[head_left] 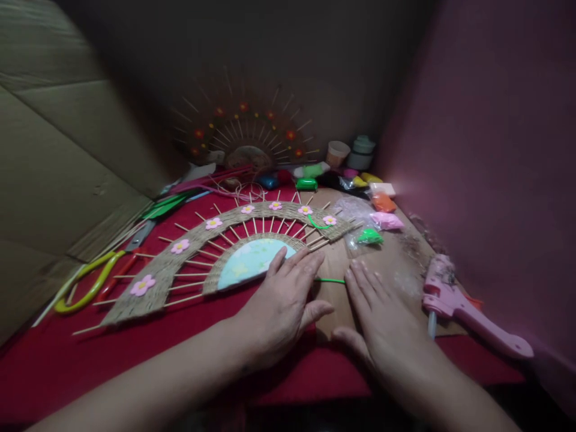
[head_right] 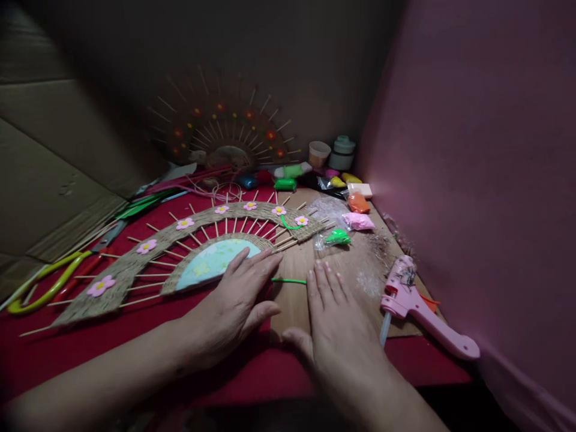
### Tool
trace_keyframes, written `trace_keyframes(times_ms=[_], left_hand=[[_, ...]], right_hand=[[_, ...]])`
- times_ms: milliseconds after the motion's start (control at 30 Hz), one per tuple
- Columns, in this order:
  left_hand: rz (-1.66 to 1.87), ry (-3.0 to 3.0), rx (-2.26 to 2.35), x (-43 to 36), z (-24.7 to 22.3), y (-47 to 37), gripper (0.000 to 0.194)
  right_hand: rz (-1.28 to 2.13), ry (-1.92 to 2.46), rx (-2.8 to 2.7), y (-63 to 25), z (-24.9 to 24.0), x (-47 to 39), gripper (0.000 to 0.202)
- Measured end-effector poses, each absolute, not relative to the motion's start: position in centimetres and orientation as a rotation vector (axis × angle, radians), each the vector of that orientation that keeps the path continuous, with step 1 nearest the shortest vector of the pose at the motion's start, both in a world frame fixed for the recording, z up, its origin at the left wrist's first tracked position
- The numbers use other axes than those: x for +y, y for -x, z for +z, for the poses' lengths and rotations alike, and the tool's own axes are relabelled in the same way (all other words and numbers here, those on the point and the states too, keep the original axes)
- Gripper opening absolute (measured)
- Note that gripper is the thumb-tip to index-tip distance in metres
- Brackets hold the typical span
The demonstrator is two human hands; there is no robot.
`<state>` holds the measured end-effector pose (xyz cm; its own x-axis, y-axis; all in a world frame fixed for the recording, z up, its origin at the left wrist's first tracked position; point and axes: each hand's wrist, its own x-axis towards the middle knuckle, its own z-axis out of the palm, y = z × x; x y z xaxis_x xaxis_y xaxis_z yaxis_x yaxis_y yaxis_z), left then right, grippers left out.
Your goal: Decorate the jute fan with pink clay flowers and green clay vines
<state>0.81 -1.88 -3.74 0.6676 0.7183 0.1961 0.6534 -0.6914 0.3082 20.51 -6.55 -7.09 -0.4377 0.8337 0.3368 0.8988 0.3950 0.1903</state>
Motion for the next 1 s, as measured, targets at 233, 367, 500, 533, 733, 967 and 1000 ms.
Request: trace_keyframes(times_ms=[233,367,500,533,733,967,1000], left_hand=[[0.463,-2.67,1.186,-1.6,-3.9,-0.5,0.055],[0.537,-2.669,1.167,-1.6,-3.7,-0.5,0.054],[0.638,-2.672,1.197,-1.2,-3.4,-0.2,0.047],[0.667,-2.67,1.217,-1.0,-3.4,-0.1,0.046],[0.782,-2.639,1.152,-1.0,-3.2,0.3,0.044],[0.693,-2.733,0.924,-2.5,-4.0,-0.8,0.041],[0.683,-2.755,0.92,-2.6,-4.2,-0.9,0.041]], right_hand=[[-0.455,1.606,-2.444,-20.7,-7.4,-6.0,0.083],[-0.383,1.566,-2.447,-20.8,-8.2,-8.5,0.081],[-0.235,1.654,-2.461,-20.8,-7.0,-8.1,0.082],[-0.205,1.683,-2.458,-20.8,-6.5,-7.7,0.083],[-0.182,1.758,-2.382,-21.9,-5.1,-7.1,0.081],[-0.245,1.774,-2.379,-22.5,-6.0,-8.4,0.081],[-0.242,1.778,-2.38,-22.4,-5.9,-8.3,0.081]])
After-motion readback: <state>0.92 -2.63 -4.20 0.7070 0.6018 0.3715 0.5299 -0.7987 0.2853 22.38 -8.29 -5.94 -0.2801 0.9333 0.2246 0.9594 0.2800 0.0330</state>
